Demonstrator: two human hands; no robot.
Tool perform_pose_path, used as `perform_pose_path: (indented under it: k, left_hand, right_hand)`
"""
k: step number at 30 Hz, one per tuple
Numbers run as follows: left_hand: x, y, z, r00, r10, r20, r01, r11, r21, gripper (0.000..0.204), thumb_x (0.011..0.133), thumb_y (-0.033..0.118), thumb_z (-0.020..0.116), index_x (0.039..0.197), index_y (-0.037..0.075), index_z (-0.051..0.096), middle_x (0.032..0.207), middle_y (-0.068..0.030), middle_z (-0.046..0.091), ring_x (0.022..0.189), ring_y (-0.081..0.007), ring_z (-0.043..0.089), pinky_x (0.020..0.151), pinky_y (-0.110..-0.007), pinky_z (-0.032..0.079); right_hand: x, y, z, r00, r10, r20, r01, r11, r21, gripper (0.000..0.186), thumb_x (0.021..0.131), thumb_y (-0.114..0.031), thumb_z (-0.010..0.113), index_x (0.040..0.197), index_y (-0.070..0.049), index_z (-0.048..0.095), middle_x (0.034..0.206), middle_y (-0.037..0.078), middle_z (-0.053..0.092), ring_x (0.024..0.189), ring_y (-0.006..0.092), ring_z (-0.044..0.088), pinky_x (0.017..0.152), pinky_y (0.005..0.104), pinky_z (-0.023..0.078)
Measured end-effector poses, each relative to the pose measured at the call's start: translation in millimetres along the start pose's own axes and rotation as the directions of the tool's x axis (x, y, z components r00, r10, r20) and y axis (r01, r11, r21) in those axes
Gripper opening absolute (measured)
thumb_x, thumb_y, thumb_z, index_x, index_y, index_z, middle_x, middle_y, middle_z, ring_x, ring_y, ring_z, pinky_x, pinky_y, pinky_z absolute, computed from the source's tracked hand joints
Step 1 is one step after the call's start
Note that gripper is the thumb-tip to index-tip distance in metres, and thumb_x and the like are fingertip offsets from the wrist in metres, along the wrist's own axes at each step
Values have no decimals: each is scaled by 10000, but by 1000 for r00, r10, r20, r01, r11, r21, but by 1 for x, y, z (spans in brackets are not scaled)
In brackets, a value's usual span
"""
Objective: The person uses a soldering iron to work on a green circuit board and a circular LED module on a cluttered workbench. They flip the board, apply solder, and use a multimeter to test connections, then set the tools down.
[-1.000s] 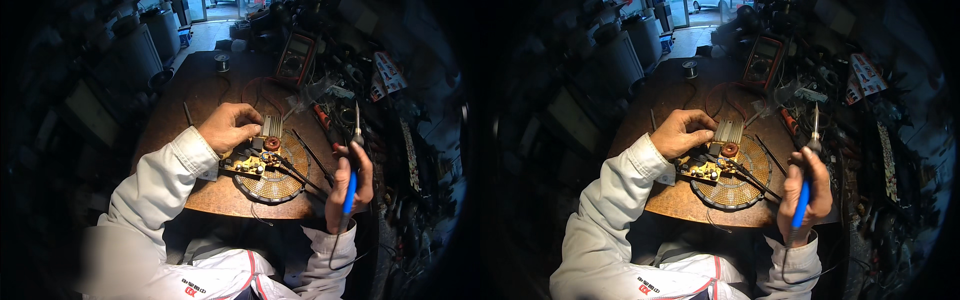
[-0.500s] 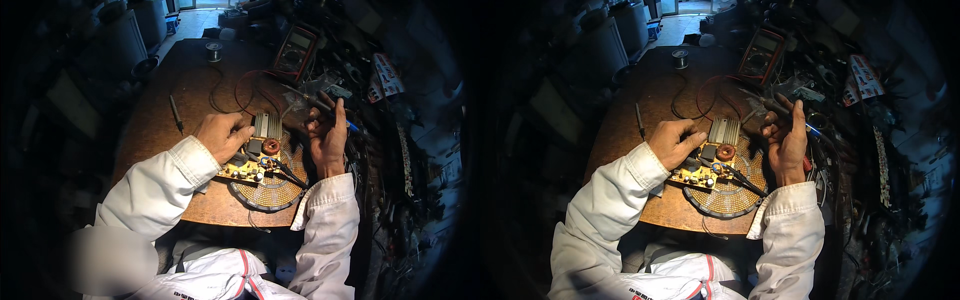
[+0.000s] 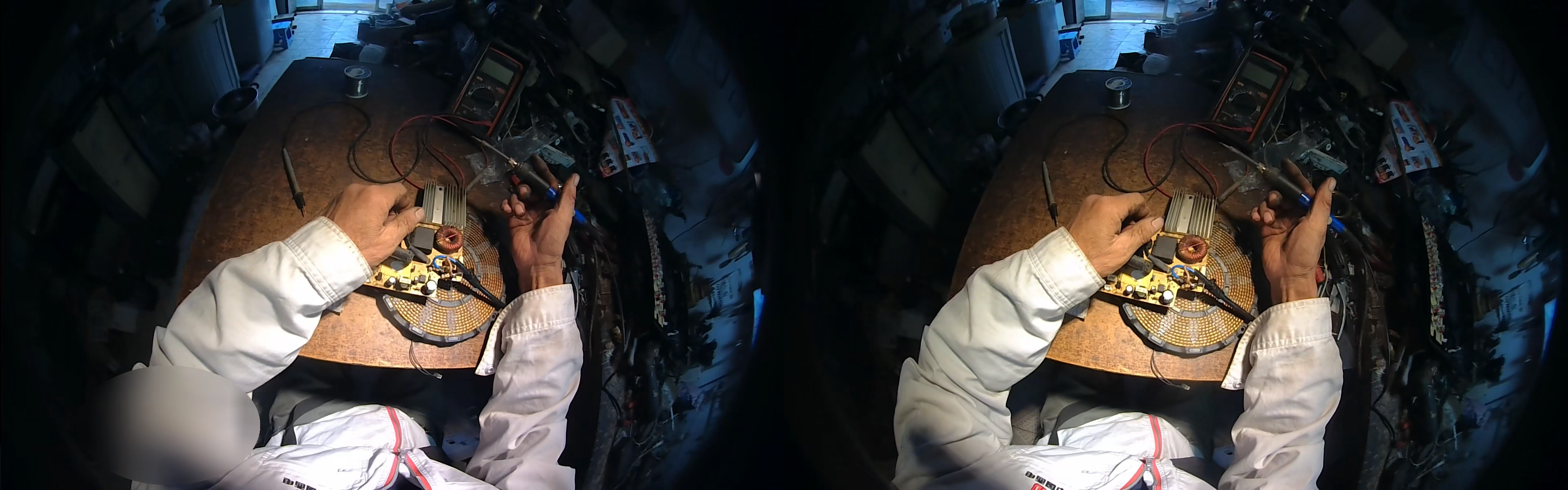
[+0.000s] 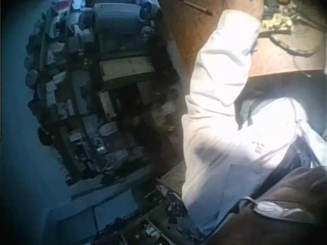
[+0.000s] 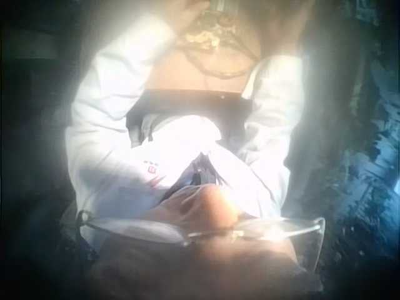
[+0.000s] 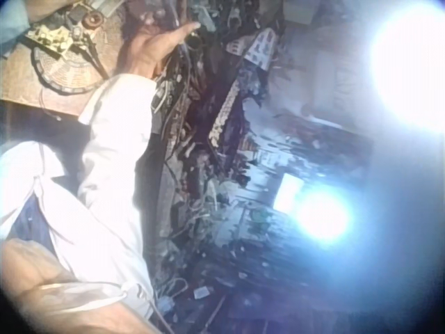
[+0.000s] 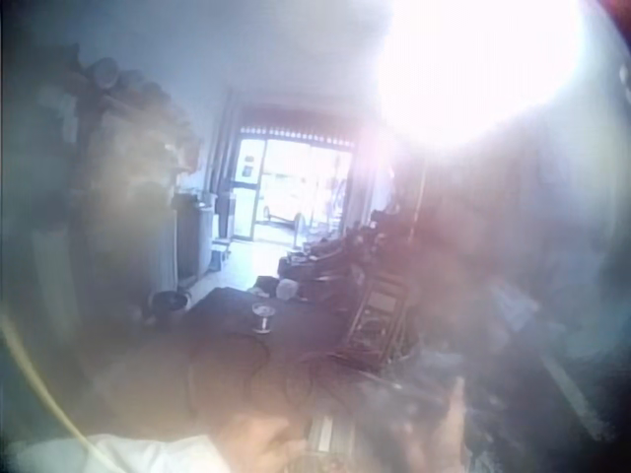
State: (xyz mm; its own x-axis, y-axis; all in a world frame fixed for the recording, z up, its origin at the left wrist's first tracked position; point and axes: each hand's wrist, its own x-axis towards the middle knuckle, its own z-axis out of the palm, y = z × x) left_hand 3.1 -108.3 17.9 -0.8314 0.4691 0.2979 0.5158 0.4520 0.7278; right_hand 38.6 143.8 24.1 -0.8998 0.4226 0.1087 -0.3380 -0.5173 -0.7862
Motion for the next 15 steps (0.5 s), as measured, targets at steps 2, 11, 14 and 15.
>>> perform_pose_path:
  k: [2,11,14,15]
  left_hand:
    - [0,0,2,1000,18,-23,-19,1000,-21,247,925,208,704,852,-28,691,649,-157,671,559,-207,663,507,-351,478]
    - [0,0,2,1000,22,-5,-22,999,-31,256,928,202,699,863,-45,690,674,-181,688,578,-228,686,517,-362,498]
    - [0,1,1,1000,23,-2,-23,999,-34,258,929,202,699,871,-50,691,674,-180,688,576,-229,685,516,-358,499]
    - [0,0,1,1000,21,-3,-21,999,-27,255,928,199,699,876,-50,692,673,-178,689,576,-228,685,516,-356,499]
  right_hand:
    - [0,1,-1,1000,-4,-1,4,1000,-11,755,1001,-660,409,1313,12,554,716,61,580,576,147,512,604,330,478]
    - [3,1,-7,1000,23,13,-22,999,-31,692,1000,-629,454,1289,-12,578,739,61,597,589,139,519,611,324,473]
    - [4,2,-8,999,42,20,-41,999,-12,633,1003,-600,478,1269,-38,598,737,59,603,586,137,522,608,320,469]
    - [3,2,-7,999,48,22,-47,999,-8,614,1004,-590,485,1260,-45,605,737,58,606,584,136,524,607,319,467]
